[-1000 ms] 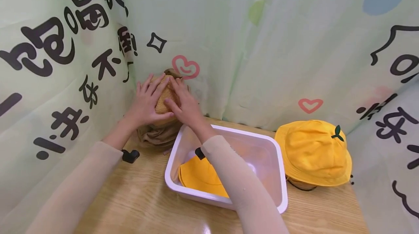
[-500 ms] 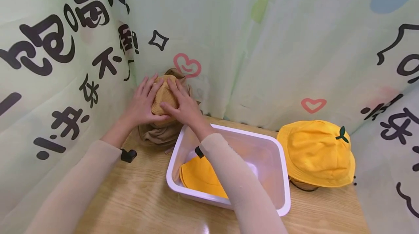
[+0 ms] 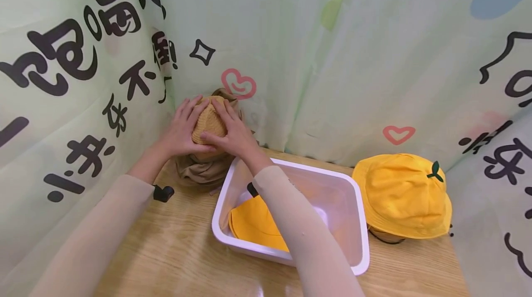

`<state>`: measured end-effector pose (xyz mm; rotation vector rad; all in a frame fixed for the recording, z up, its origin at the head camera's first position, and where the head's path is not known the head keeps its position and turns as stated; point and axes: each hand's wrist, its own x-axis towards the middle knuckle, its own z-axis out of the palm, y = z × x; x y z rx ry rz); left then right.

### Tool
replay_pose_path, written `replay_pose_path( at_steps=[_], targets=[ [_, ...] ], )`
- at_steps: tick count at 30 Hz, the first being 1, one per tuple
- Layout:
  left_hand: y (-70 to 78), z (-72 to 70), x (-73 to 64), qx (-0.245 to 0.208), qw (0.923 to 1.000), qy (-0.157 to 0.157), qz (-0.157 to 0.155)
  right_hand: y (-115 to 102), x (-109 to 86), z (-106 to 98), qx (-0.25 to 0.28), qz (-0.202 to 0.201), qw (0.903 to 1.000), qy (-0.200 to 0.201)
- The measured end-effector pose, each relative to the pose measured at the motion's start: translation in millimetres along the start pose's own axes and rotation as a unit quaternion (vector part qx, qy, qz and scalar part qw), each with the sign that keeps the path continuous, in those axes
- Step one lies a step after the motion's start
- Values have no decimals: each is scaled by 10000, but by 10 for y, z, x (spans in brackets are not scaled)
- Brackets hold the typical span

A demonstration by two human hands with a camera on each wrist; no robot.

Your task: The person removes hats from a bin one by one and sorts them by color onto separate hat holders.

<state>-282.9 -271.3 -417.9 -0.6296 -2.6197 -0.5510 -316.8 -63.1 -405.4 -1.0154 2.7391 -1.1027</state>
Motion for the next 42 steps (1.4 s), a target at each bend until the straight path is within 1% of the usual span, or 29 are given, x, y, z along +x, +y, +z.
replay_pose_path(
  at_steps=[5, 9, 11, 15, 18, 20, 22, 26, 29, 31, 35, 37, 38, 40, 42],
  targets=[
    [-1, 74, -17, -181, 9998, 76, -64, 42, -10, 25, 1, 162, 9998, -93],
    [-21, 121, -43, -321, 9993, -26, -196, 94, -25, 59, -29, 235, 9997, -117],
    [-40, 105, -53, -456, 9987, -51, -234, 101, -23, 70, 0, 233, 9997, -117],
    [-97, 2, -73, -647, 9972, -162, -325, 73, 4, 77, 78, 198, 9997, -142],
    [-131, -52, -78, -607, 9970, -297, -373, 43, 24, 82, 104, 218, 9995, -199],
    [-154, -48, -78, -556, 9973, -323, -363, 39, 35, 91, 94, 235, 9994, -246],
    [-162, -15, -82, -539, 9977, -257, -324, 50, 39, 104, 91, 226, 9992, -310],
    [-161, 101, -99, -592, 9979, -21, -255, 120, 17, 137, 96, 234, 9990, -377],
    [-160, 153, -115, -690, 9972, 21, -270, 165, -10, 153, 98, 263, 9987, -417],
    [-164, 138, -118, -782, 9965, -2, -289, 164, -12, 147, 94, 250, 9988, -414],
    [-181, 46, -101, -882, 9955, -113, -337, 117, 15, 119, 100, 169, 9994, -278],
    [-182, 9, -91, -859, 9954, -185, -374, 98, 27, 110, 87, 182, 9996, -208],
    [-187, 4, -87, -817, 9956, -223, -388, 95, 31, 110, 74, 214, 9995, -213],
    [-203, 20, -83, -781, 9959, -202, -404, 99, 34, 118, 28, 252, 9994, -239],
    [-219, 69, -90, -773, 9961, -90, -420, 118, 33, 131, -19, 305, 9992, -274]
  ],
)
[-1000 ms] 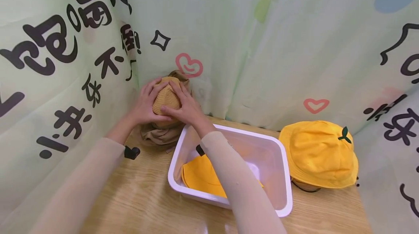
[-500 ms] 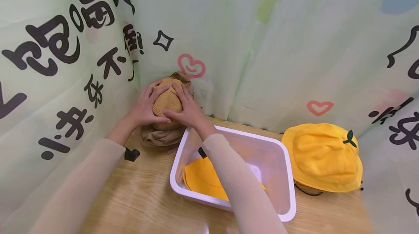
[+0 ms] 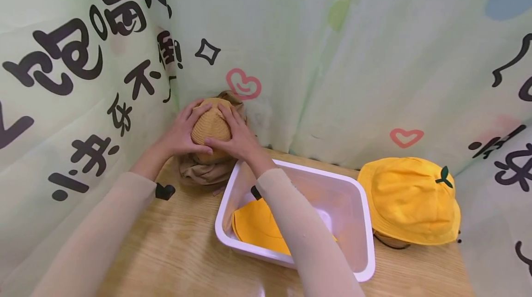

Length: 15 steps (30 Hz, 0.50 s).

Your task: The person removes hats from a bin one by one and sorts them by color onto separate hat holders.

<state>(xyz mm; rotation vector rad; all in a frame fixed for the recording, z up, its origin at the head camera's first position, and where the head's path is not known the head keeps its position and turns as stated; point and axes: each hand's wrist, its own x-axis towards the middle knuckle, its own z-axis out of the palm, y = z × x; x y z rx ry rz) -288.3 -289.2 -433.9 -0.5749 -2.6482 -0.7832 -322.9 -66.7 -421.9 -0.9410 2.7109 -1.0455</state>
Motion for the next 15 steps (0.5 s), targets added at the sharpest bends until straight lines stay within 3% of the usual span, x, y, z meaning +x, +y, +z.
replay_pose_path(
  at_steps=[6, 15],
  targets=[
    [-48, 145, -4, -149, 9994, 299, 21, 63, -7, 6, -55, 59, 9999, -105],
    [62, -79, 42, -101, 9995, -315, -7, -14, 11, -119, 220, -80, 9997, -65]
  ],
)
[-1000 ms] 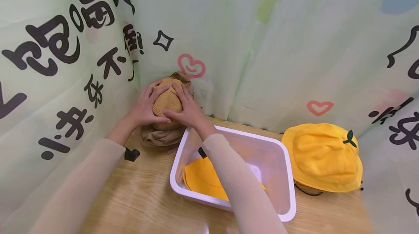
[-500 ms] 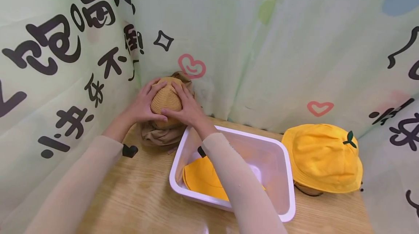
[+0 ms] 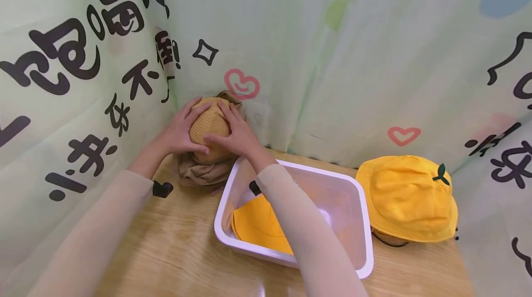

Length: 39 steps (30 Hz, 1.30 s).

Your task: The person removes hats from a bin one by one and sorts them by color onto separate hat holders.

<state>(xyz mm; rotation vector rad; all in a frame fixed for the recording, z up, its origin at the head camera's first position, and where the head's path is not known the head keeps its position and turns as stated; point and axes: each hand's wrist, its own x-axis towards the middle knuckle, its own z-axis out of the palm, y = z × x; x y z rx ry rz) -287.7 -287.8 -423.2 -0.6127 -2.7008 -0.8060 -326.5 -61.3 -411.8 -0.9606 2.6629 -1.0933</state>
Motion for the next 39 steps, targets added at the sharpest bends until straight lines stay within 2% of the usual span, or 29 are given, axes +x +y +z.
replay_pose_path(
  at_steps=[3, 10, 15, 17, 19, 22, 25, 28, 34, 36, 39],
  targets=[
    [-35, 18, 1, 18, 10000, 10, 28, 4, 6, -5, -40, -1, 10000, -88],
    [-181, 158, -44, -101, 9994, 306, 93, 85, 15, 55, -237, 32, 9995, -227],
    [-138, 33, -20, -471, 9984, 313, 86, 74, 15, -18, -41, -85, 9997, -212],
    [-118, -15, 8, -468, 9985, 267, 8, 70, 23, -55, 3, -173, 9996, -218],
    [-110, -23, 26, -282, 9995, 156, -68, 69, 26, -75, -30, -246, 9993, -271],
    [-125, 55, 17, -52, 10000, 31, -63, 107, 6, -58, -132, -272, 9987, -417],
    [-148, 170, -16, -52, 9999, 121, -33, 181, -28, -3, -221, -309, 9984, -410],
    [-171, 223, -28, -116, 9997, 210, -40, 244, -35, 34, -205, -355, 9985, -369],
    [-99, 39, 53, -563, 9982, 201, 88, 174, -1, -95, -69, -318, 9979, -566],
    [-74, 3, 85, -543, 9984, 154, 97, 143, 11, -142, -61, -318, 9978, -582],
    [-122, 28, 99, -376, 9992, 124, 21, 138, 63, -140, -123, -383, 9972, -634]
  ],
)
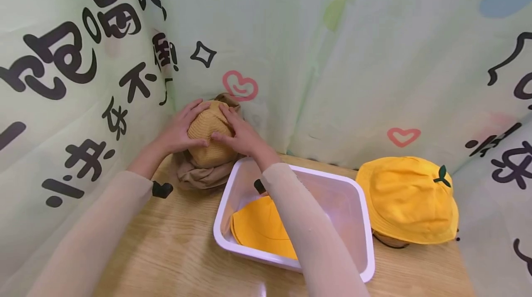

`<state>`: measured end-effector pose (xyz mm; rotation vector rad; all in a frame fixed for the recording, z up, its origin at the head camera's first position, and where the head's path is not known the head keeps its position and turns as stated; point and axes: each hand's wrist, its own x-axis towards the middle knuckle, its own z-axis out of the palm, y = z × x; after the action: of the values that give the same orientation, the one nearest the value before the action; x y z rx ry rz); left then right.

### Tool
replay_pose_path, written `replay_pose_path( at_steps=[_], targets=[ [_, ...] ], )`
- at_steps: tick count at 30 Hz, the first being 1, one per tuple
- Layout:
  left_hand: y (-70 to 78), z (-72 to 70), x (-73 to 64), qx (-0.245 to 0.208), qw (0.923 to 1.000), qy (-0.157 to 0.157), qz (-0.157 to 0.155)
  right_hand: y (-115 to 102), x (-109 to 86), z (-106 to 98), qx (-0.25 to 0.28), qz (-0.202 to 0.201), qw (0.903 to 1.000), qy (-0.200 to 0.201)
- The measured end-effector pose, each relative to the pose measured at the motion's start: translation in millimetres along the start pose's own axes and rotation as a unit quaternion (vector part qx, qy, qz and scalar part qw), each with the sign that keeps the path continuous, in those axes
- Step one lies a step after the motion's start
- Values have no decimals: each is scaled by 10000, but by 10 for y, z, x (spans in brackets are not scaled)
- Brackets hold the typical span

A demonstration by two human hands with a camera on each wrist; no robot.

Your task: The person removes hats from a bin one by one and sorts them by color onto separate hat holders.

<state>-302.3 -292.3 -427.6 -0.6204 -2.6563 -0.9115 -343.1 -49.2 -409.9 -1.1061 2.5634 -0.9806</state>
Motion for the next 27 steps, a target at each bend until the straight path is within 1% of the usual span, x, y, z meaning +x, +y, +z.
replay_pose_path(
  at_steps=[5, 7, 9, 12, 14, 16, 18, 21, 23, 25, 27],
  targets=[
    [-68, 116, -17, -6, 9999, 23, -142, 58, -3, 28, -97, 19, 9999, -38],
    [-64, 119, -21, -106, 9998, 18, -152, 75, -10, 41, -56, 47, 10000, -26],
    [-39, 79, -17, -297, 9995, 16, -115, 90, -22, 47, -74, 100, 9999, -26],
    [15, -35, -15, -507, 9986, -5, -175, 70, -38, 23, 17, 90, 10000, 30],
    [25, -93, -9, -520, 9983, -22, -245, 50, -38, 0, 55, 70, 9999, 66],
    [9, -104, -18, -432, 9985, -93, -321, 26, -24, -13, 81, -12, 9999, 59],
    [-33, -63, -28, -486, 9983, -114, -288, 17, -8, -7, 26, -35, 10000, 26],
    [-98, 46, -41, -653, 9978, 24, -127, 29, 0, 27, -112, 56, 9999, 3],
    [-122, 102, -53, -711, 9973, 138, -86, 47, -7, 52, -117, 137, 9998, 43],
    [-117, 116, -63, -685, 9974, 202, -78, 61, -18, 71, -108, 190, 9997, 70],
    [-83, 90, -63, -620, 9977, 251, -97, 58, -25, 73, -51, 192, 9997, 114]
  ],
)
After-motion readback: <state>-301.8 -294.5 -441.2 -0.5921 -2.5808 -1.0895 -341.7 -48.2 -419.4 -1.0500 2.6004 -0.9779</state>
